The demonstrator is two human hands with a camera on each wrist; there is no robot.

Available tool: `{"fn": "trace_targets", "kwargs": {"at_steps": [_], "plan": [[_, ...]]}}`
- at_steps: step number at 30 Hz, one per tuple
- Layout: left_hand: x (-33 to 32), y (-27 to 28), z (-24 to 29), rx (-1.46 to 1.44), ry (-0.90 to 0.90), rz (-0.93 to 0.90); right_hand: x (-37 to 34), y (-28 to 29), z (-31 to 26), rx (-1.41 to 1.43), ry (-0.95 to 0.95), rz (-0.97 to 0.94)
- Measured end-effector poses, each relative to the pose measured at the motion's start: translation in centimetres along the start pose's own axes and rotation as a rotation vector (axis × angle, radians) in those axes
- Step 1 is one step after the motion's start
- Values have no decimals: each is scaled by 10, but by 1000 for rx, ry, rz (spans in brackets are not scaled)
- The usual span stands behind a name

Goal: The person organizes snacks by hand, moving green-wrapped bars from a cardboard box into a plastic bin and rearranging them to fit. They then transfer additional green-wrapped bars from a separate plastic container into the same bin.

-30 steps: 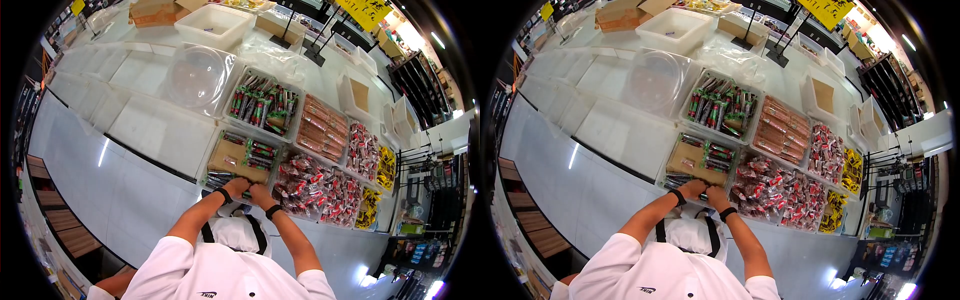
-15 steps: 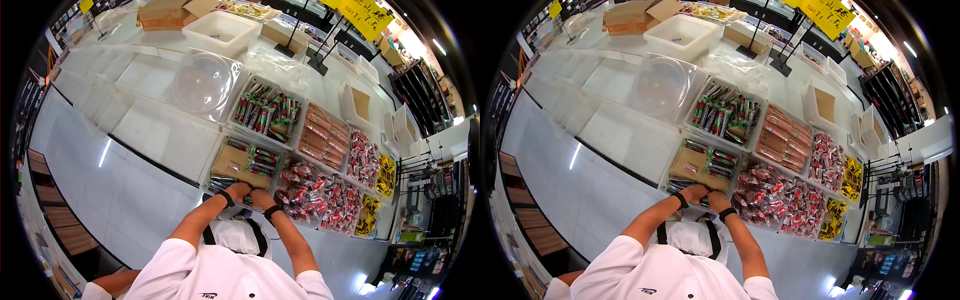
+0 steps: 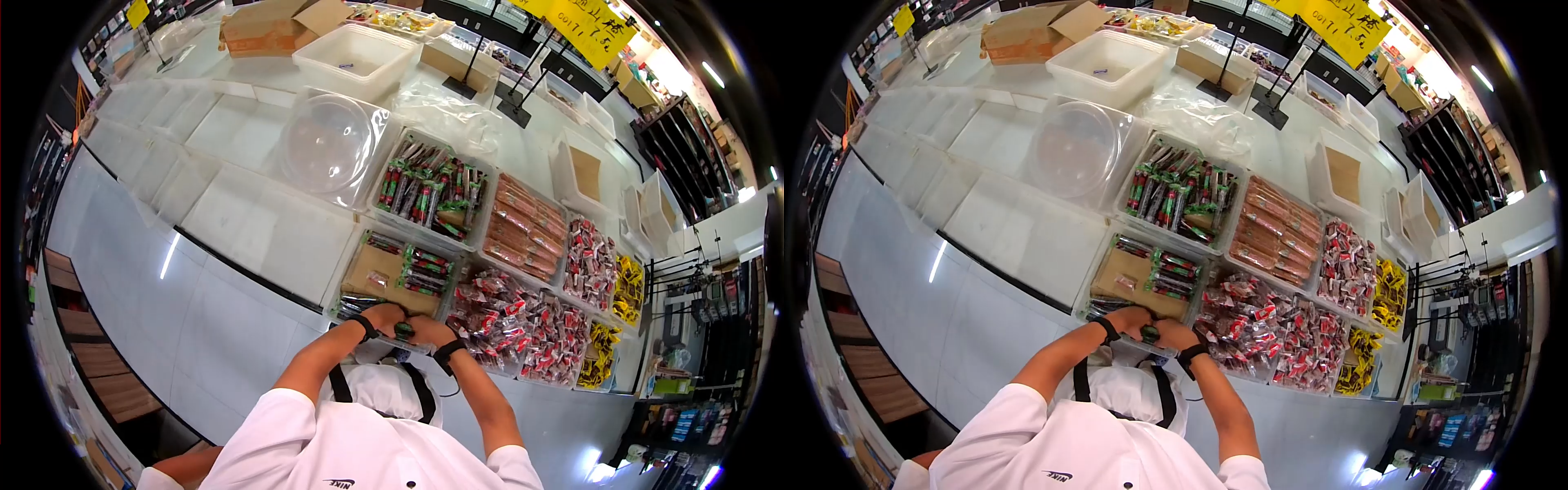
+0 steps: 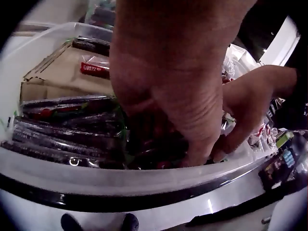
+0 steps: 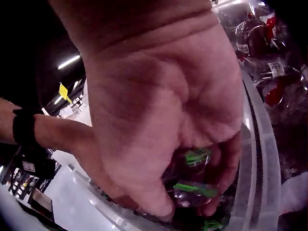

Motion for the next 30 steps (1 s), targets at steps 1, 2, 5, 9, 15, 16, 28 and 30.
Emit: {"fn": "trace_targets", "kwargs": {"at_steps": [1, 2, 5, 9, 15, 16, 28, 30], "plan": [[1, -2, 0, 1, -2, -1, -2, 3, -3, 47, 1, -20], [2, -6, 1, 30, 17, -49, -5, 4, -6, 95, 1, -40], [0, 1, 6, 56, 34, -100, -5, -1, -12, -48, -23, 13], [2, -5, 4, 19, 28, -87, -7, -4, -8, -70, -35, 34], [-11, 31, -2, -249, -37, 211, -13, 27, 15, 61, 162, 241], [-13, 47, -1, -324, -58, 277, -21, 44, 1, 62, 161, 242], [18, 100, -5, -25, 203, 790, -21, 147, -28, -308, -197, 617], [18, 97, -3, 20, 275, 826, -23, 143, -26, -333, -190, 705]]}}
Point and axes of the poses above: each hand's wrist, its own x-axis towards the middle knuckle, its own y-axis out of the back of the hand, z = x × y, the point moved 3 cm from there along x, towards the middle knuckle, and after that the axes turned 8 degrees about x, right-handed, at the moved point
